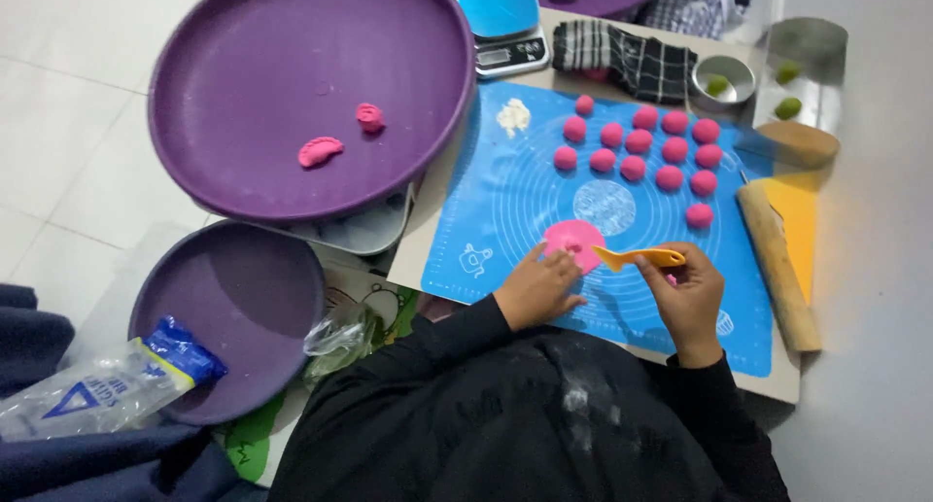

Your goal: Shaping a piece of pink dough into a flower by cutting it into segments and folding them.

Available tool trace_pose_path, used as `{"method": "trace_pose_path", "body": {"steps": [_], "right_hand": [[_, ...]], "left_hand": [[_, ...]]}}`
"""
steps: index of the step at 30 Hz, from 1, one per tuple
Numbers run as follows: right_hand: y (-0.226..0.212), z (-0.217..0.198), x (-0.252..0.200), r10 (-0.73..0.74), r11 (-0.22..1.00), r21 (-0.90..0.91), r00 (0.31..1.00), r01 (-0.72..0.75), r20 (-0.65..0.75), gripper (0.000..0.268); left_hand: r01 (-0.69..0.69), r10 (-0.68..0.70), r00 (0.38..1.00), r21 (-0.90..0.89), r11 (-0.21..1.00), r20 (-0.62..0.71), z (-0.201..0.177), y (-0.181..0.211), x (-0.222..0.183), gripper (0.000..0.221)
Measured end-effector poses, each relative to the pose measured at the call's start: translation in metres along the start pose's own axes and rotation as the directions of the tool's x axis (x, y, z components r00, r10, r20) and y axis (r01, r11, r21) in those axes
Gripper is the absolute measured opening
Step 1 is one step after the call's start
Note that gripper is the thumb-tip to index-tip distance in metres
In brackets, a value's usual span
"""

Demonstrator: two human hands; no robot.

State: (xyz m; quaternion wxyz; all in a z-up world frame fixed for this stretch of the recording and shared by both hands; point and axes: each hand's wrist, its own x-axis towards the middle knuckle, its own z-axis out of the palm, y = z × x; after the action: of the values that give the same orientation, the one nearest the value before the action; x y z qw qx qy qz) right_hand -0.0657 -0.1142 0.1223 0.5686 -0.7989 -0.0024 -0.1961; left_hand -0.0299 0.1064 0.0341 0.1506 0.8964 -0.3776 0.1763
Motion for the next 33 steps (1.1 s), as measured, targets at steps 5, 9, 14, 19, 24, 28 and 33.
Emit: {"method": "trace_pose_path", "body": {"steps": [5, 9, 14, 19, 24, 28, 33], "right_hand": [[-0.006, 0.012, 0.002, -0.095, 0.996, 0.005, 0.994, 0.094, 0.058, 0.014], [-0.003, 0.018, 0.000, -0.123, 0.991, -0.047, 0.990, 0.127, 0.075, 0.014], [-0.007, 0.018, 0.002, -0.127, 0.991, -0.036, 0.991, 0.129, 0.052, 0.013], [-0.011, 0.020, -0.001, -0.151, 0.986, -0.059, 0.985, 0.156, 0.080, 0.013], [-0.010, 0.025, -0.003, -0.160, 0.980, -0.103, 0.983, 0.169, 0.089, 0.028], [0.005, 0.023, 0.002, -0.105, 0.975, -0.186, 0.989, 0.124, 0.108, 0.033], [0.036, 0.022, 0.003, -0.129, 0.970, -0.187, 0.982, 0.153, 0.138, 0.032]], "left_hand": [[0.009, -0.010, 1.000, 0.004, 1.000, 0.016, 0.045, -0.003, -0.011, 0.062], [-0.036, 0.039, 0.998, -0.054, 0.998, 0.054, 0.025, 0.002, 0.004, 0.059], [-0.074, 0.091, 0.988, -0.135, 0.988, 0.123, 0.029, 0.005, -0.001, 0.069], [-0.050, 0.076, 0.984, -0.158, 0.986, 0.163, 0.029, 0.008, -0.001, 0.071], [-0.029, 0.083, 0.958, -0.194, 0.981, 0.276, 0.017, 0.010, -0.003, 0.079], [-0.051, 0.096, 0.991, -0.392, 0.918, 0.096, 0.044, -0.005, -0.006, 0.059], [-0.039, 0.042, 0.999, -0.137, 0.990, 0.024, 0.031, -0.036, -0.023, 0.059]]}}
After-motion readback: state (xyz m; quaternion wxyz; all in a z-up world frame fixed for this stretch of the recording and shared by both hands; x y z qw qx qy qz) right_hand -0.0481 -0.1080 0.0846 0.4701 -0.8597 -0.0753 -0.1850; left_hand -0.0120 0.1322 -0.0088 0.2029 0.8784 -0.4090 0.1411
